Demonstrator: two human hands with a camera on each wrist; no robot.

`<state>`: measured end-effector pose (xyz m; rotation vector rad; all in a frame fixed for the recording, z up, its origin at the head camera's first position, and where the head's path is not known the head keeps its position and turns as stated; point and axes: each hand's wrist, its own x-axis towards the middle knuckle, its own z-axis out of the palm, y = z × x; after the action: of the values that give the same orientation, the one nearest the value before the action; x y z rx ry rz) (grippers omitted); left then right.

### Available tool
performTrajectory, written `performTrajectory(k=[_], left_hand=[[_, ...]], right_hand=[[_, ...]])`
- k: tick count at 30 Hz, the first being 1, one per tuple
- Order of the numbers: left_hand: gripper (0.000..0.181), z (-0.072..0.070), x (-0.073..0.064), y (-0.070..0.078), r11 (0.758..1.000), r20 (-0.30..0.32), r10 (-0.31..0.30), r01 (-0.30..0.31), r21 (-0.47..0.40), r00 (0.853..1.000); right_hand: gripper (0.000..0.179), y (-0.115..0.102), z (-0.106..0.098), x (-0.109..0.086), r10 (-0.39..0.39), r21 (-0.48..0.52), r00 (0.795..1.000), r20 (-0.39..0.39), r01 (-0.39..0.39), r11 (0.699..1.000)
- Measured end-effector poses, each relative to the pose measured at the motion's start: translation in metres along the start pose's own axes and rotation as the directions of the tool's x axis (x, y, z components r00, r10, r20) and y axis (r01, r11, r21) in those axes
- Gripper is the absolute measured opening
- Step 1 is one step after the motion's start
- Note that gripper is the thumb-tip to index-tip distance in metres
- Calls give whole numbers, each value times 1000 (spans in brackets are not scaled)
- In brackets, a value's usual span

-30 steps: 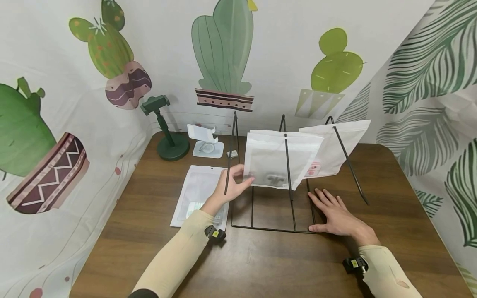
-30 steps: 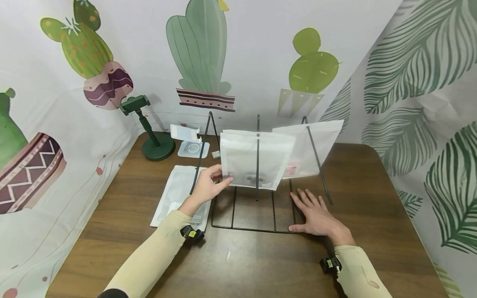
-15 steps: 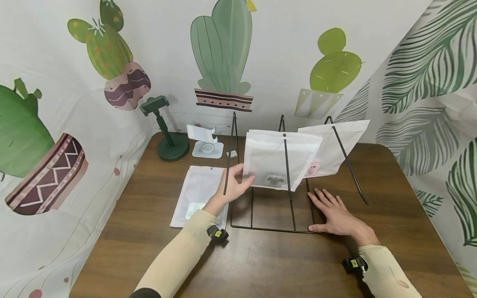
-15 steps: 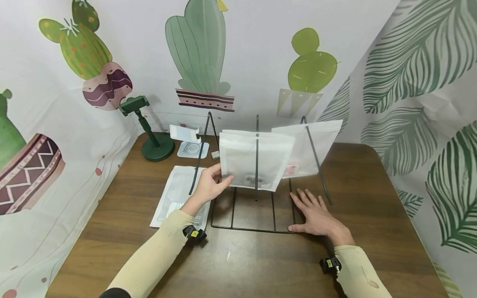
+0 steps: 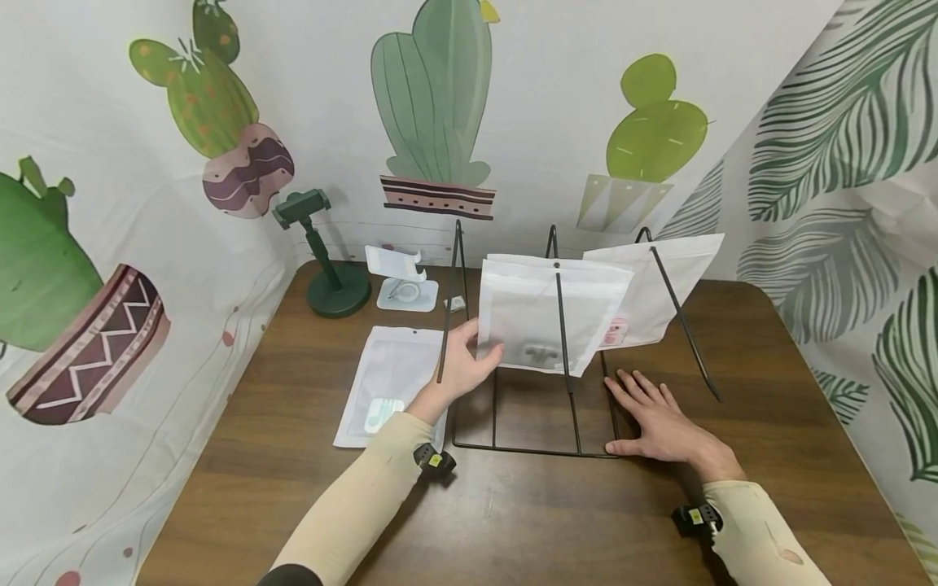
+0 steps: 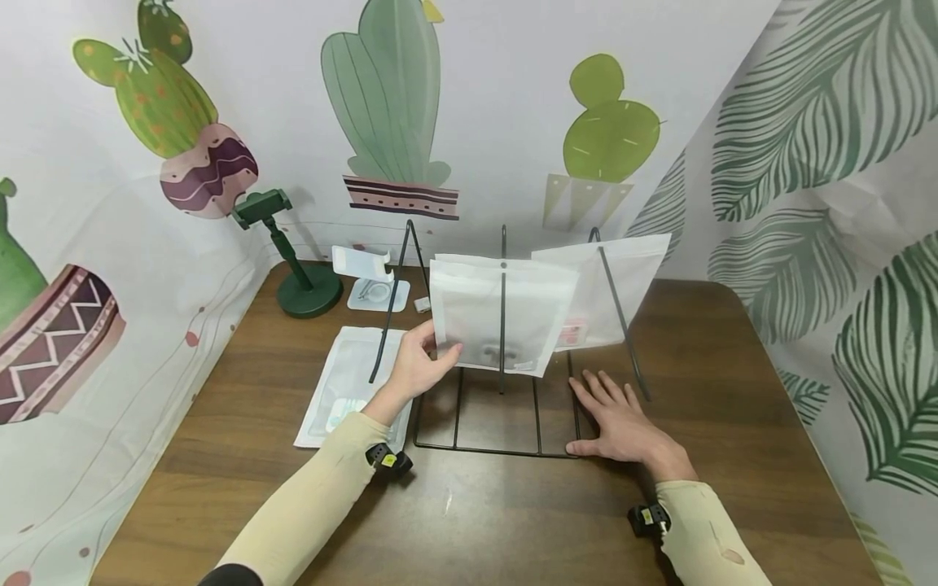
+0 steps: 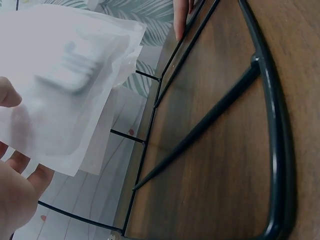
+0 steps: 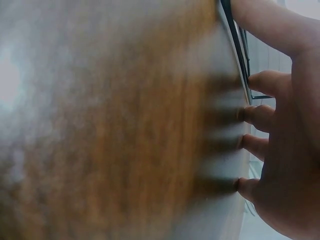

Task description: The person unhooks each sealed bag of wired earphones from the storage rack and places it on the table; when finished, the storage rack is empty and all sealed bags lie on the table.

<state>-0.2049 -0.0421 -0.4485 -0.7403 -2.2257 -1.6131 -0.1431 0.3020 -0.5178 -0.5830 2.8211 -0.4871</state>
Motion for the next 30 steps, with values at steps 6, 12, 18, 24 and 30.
performTrajectory(k=[6, 12, 18, 24, 30], left_hand=[[22, 3, -1, 0, 1000, -35, -16, 16, -6, 999], [21, 3, 0, 1, 999, -42, -18, 17, -34, 999], [17, 6, -2, -9, 1000, -42, 8, -9, -17, 999], [17, 10, -5, -32, 999, -10, -27, 26, -18, 1000], [16, 9, -8, -37, 998, -3, 9, -9, -59, 1000]], right_hand=[[106, 0, 0, 1, 3, -8, 1000, 0, -3, 1000], [106, 1, 0, 1, 8, 0, 1000, 3, -8, 1000], [106, 1, 1, 1, 6, -8, 1000, 2, -6, 1000], [106, 1, 2, -1, 9, 7, 1000, 3, -9, 1000], [106, 0, 2, -2, 11, 14, 1000, 1, -11, 1000]])
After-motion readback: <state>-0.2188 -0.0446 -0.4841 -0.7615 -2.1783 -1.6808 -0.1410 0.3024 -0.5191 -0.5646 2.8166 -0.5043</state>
